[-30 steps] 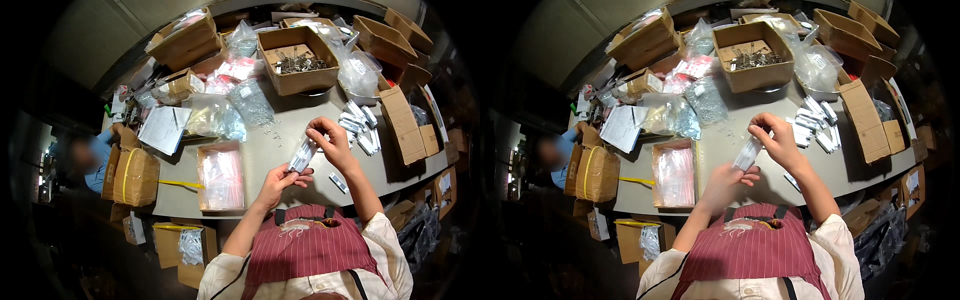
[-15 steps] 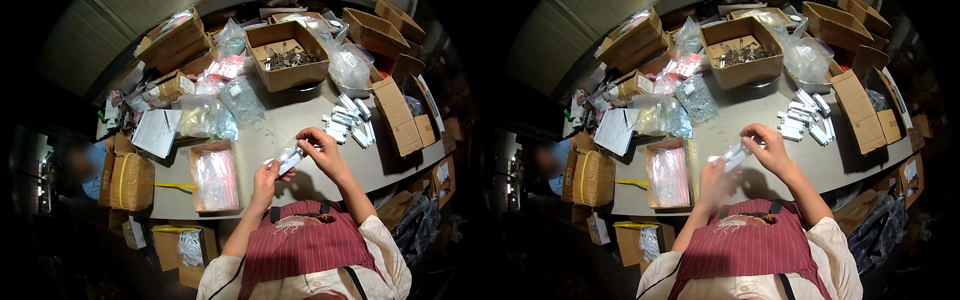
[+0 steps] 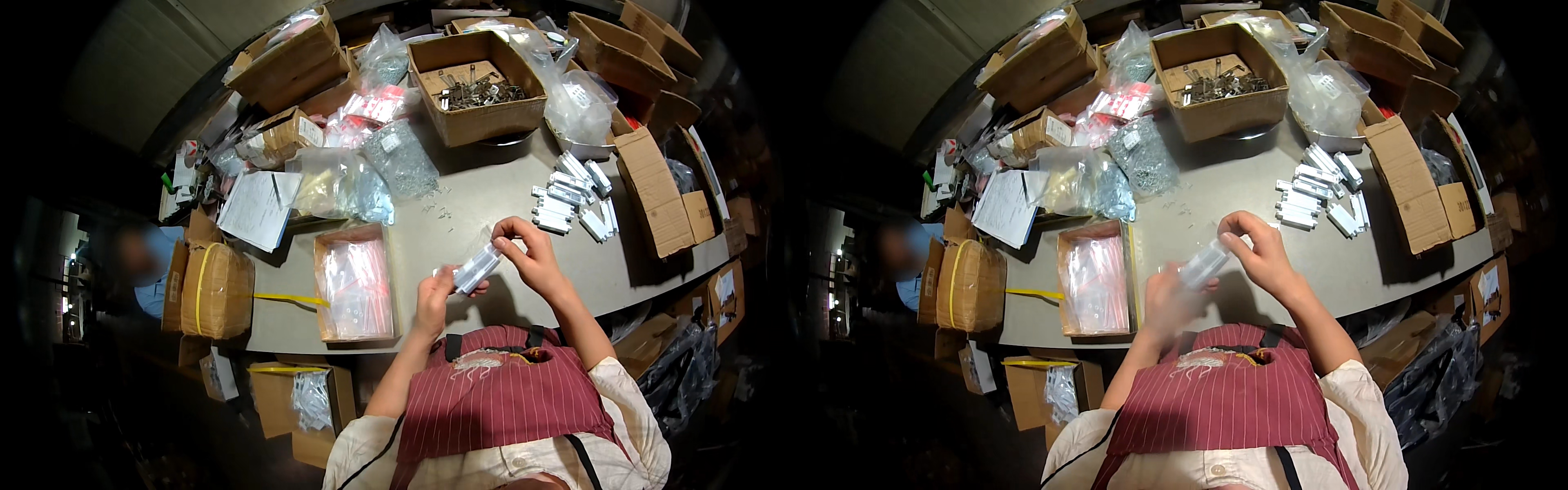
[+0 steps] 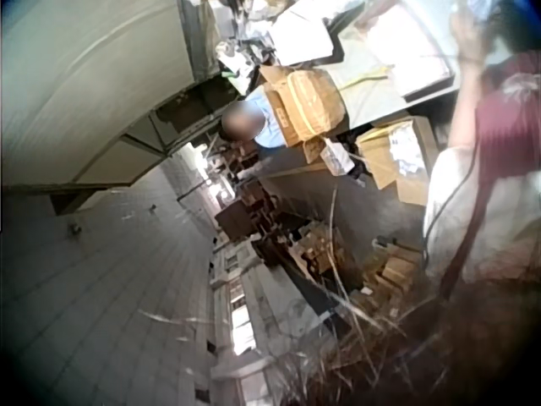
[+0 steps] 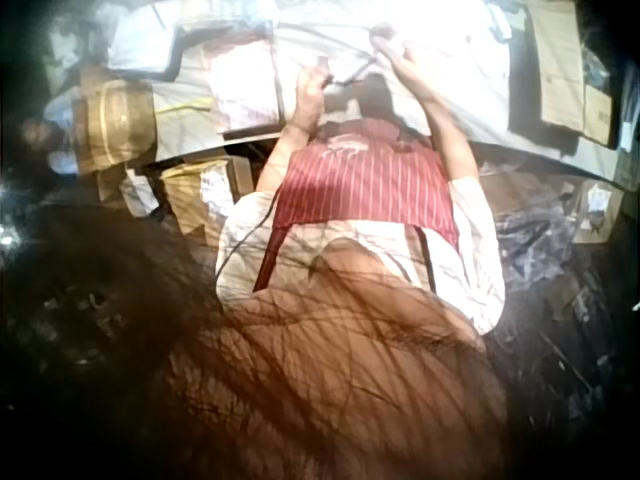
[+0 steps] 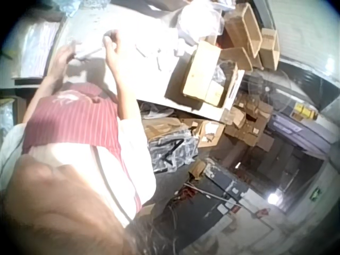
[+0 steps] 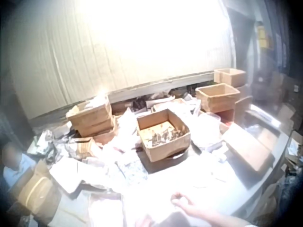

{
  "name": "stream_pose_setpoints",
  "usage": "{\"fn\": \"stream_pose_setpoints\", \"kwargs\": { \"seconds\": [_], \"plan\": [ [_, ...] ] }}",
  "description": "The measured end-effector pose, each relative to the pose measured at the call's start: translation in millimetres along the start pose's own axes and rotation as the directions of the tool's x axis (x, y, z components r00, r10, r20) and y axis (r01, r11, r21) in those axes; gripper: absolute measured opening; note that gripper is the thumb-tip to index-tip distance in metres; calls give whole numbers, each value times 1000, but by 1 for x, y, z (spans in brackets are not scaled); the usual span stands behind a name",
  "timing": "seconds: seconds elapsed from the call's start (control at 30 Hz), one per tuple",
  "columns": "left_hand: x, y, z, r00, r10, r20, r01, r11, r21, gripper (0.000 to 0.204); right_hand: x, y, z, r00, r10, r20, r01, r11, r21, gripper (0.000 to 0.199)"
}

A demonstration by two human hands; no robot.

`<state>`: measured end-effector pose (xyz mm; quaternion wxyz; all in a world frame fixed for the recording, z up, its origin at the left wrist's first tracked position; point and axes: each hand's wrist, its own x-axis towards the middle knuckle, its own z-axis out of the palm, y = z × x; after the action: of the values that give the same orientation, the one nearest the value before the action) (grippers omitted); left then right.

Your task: The person repeatedly picks up small white rectangular components, places them into clear plastic bags, and sets the sealed bags on the table. They handle the items one at a time, occasionally adjusting the pile of components.

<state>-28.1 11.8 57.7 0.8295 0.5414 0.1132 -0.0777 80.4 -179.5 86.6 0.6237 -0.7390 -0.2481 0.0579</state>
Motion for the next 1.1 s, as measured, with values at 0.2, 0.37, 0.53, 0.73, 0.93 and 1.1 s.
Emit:
{"fn": "stream_pose_setpoints", "kwargs": {
  "seconds": [0.2, 0.37, 0.53, 0.73, 0.93, 1.1],
  "plan": [
    [11, -32, -36, 943, 147, 298, -290, 804, 519, 44, -11, -9, 20, 745, -499, 444, 642, 716, -273, 23],
    [7, -59, -43, 984, 24, 174, -108, 866, 488, 25, -4, 42, 51, 809, -386, 444, 458, 886, -65, 26],
    [5, -66, -46, 999, 44, -16, -34, 924, 380, 14, 62, 120, 61, 987, -43, 158, 110, 887, -449, 34],
    [-6, -52, -48, 977, 198, -74, -144, 881, 450, 17, 88, 150, 73, 947, -208, 246, 315, 754, -577, 36],
    [-7, -52, -53, 955, 277, -105, -193, 851, 489, 15, 80, 137, 68, 950, -118, 289, 271, 769, -579, 42],
    [-1, -46, -52, 965, 229, -127, -157, 894, 419, 16, 90, 134, 73, 944, -165, 285, 302, 778, -551, 38]
  ]
}}
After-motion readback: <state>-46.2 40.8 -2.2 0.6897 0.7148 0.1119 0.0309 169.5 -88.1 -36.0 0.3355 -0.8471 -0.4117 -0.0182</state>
